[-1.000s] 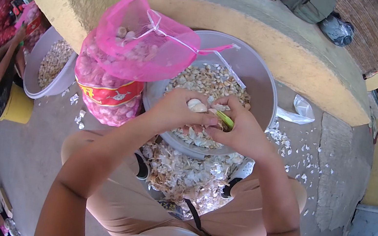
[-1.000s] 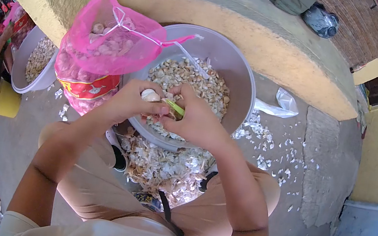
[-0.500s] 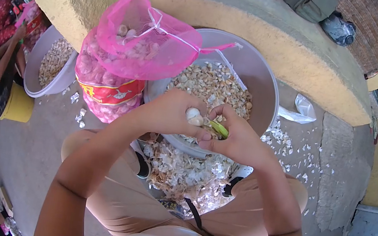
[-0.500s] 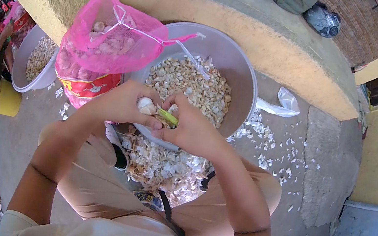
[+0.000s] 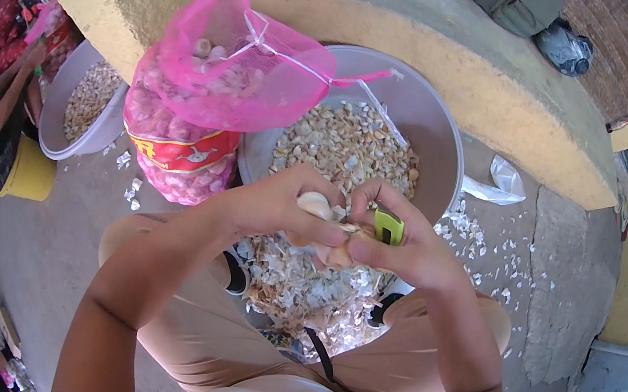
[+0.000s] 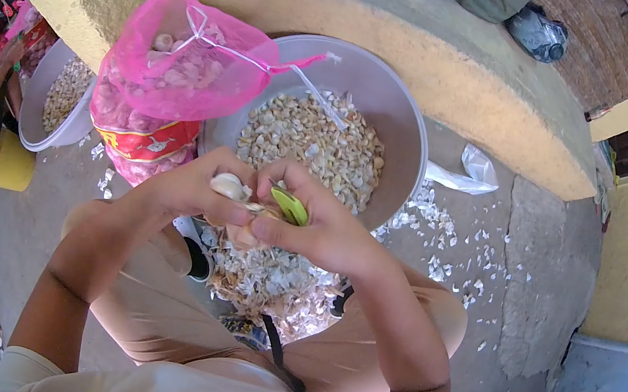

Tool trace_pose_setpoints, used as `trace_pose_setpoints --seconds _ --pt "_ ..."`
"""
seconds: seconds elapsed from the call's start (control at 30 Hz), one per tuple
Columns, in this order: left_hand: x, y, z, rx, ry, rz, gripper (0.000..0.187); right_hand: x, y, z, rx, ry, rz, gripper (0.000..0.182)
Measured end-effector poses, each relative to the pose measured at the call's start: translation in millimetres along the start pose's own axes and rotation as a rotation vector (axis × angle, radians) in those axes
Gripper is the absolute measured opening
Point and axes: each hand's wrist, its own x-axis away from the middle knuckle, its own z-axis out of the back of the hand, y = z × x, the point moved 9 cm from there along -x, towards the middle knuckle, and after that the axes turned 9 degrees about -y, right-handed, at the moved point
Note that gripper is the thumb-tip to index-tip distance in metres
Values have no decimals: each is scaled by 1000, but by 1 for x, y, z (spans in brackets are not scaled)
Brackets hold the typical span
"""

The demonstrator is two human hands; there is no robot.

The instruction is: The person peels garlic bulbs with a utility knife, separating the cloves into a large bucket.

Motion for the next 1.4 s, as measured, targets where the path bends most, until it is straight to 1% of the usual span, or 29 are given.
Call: trace_pose_setpoints --seconds 0.03,0.1,0.13,0.23,0.33,0.4,0.43,0.5,0.53,0.63,0.7,0.73,0.8,0.83,0.9,1.0,1.1,1.2,1.3,1.4 --pt "0 -1 0 64 2 -29 25 1 -1 0 -43 9 -1 28" --pt "-1 -4 -5 67 -33 -30 26 2 -7 0 -124 23 0 26" --pt "-1 -4 -7 65 -51 -32 26 3 -6 2 -111 28 -13 27" --pt "2 -1 2 104 32 4 28 8 -6 9 -55 50 -33 30" --pt "2 9 4 -17 4 -21 31 10 -8 18 14 108 -7 27" --pt "6 4 21 -28 135 -30 34 10 -10 25 32 180 23 24" --pt "8 2 28 -33 201 -35 36 12 -6 29 13 211 -16 22" --pt "6 5 28 1 168 -59 39 16 1 36 -23 270 -94 18" --pt "5 7 28 16 150 -70 40 16 0 38 -36 297 -78 18" --pt "8 10 36 12 234 -88 41 19 -1 42 -62 372 -34 17" --pt "11 10 46 56 293 -144 40 21 -2 45 -55 411 -5 16" --pt "12 11 51 78 323 -173 39 20 -3 44 -34 394 -4 15" --pt "14 20 51 63 307 -210 38 18 -6 42 8 362 -1 13" --pt "14 24 51 55 299 -228 38 16 -4 40 54 314 -29 12" --pt "16 25 54 26 357 -219 36 13 3 35 143 220 -86 11" --pt "15 24 58 -56 397 -210 32 12 20 31 255 164 -334 14" --pt "15 26 56 -95 407 -192 31 9 24 43 439 232 -330 15" --pt "15 27 55 -103 426 -180 25 6 32 57 443 256 -348 21" --pt "16 30 53 -114 432 -178 24 8 20 79 730 506 -279 39" --pt "15 27 53 -114 450 -171 25 10 7 84 838 689 -317 48"
